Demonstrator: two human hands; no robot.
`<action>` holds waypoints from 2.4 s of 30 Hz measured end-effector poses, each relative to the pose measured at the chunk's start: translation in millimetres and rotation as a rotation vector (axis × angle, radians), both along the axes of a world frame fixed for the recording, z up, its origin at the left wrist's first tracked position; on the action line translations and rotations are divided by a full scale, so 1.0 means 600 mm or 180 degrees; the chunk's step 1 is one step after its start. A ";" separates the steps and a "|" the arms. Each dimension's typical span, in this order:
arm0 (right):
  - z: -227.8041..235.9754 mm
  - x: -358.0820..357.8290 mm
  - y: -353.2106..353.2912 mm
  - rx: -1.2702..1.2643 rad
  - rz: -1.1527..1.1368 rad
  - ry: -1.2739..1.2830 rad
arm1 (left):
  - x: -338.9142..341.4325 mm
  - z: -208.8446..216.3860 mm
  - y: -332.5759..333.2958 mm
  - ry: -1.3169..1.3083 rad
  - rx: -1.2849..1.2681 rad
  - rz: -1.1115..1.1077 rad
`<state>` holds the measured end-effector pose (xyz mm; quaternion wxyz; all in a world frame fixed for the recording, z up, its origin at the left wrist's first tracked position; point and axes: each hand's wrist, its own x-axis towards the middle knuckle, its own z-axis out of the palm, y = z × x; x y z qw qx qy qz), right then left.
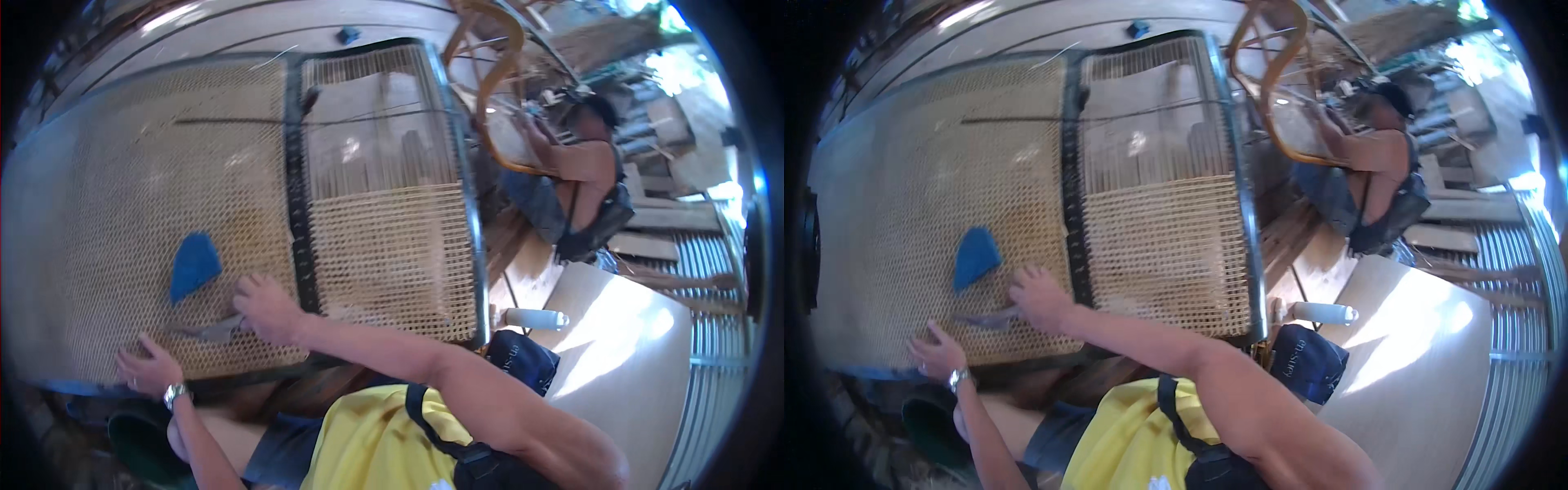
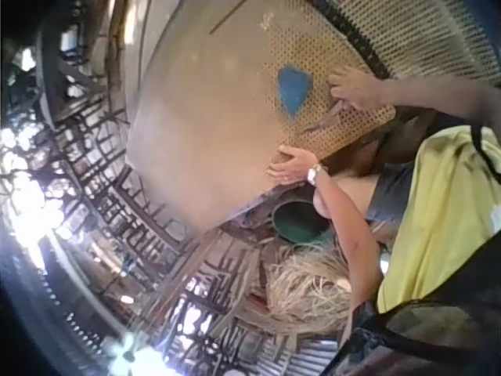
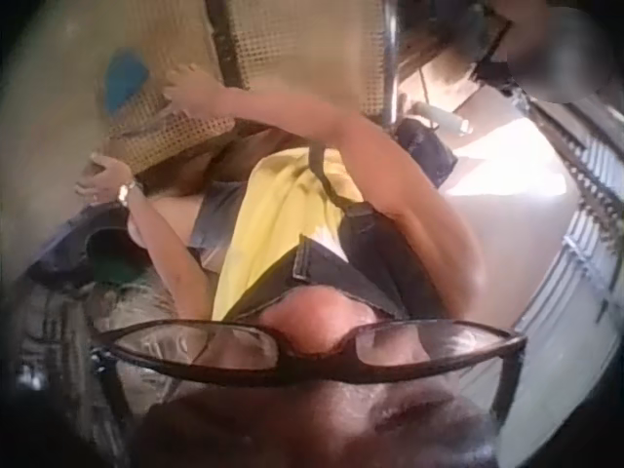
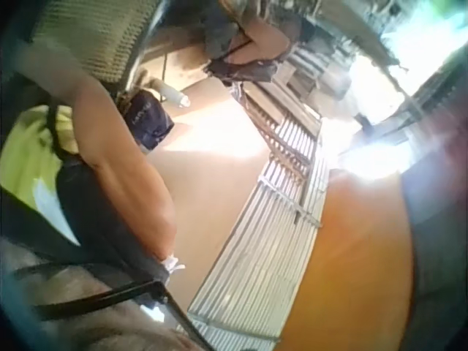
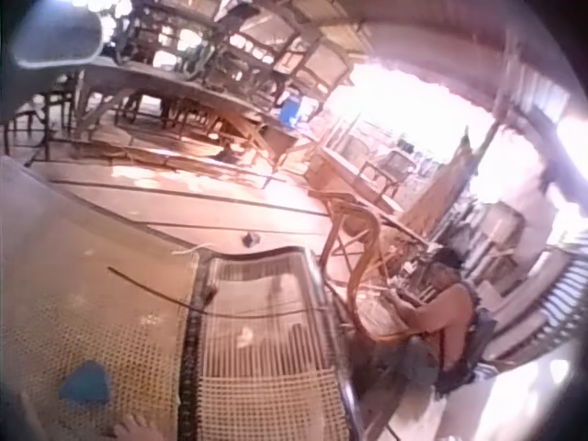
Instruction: Weaving rattan strips into a furniture frame using tools.
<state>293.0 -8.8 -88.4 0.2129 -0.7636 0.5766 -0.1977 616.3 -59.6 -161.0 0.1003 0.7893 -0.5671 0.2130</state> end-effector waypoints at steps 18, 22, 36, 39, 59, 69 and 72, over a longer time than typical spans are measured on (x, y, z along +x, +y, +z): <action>0.212 -0.493 0.486 0.0077 -0.4222 -0.0022 | -0.018 -0.022 -0.032 0.0179 0.0001 -0.0010; 0.254 -0.459 0.748 0.0669 -0.4698 0.0849 | -0.026 -0.064 -0.051 0.0681 0.0134 -0.0051; 0.029 -0.218 0.942 0.2382 -0.4839 0.0123 | -0.022 -0.074 -0.050 0.0780 0.0346 -0.0004; 0.003 -0.201 0.965 0.2628 -0.4849 0.0341 | -0.028 -0.070 -0.043 0.0768 0.0374 0.0038; 0.078 -0.232 1.012 0.1053 -0.4749 0.2147 | -0.039 -0.058 -0.044 0.0747 0.0542 0.0003; -0.019 -0.157 0.978 0.2620 -0.4200 -0.0051 | -0.054 -0.067 -0.037 0.0699 0.0465 -0.0093; -0.036 -0.156 0.993 0.2280 -0.4558 0.0163 | -0.064 -0.068 -0.029 0.0698 0.0496 -0.0112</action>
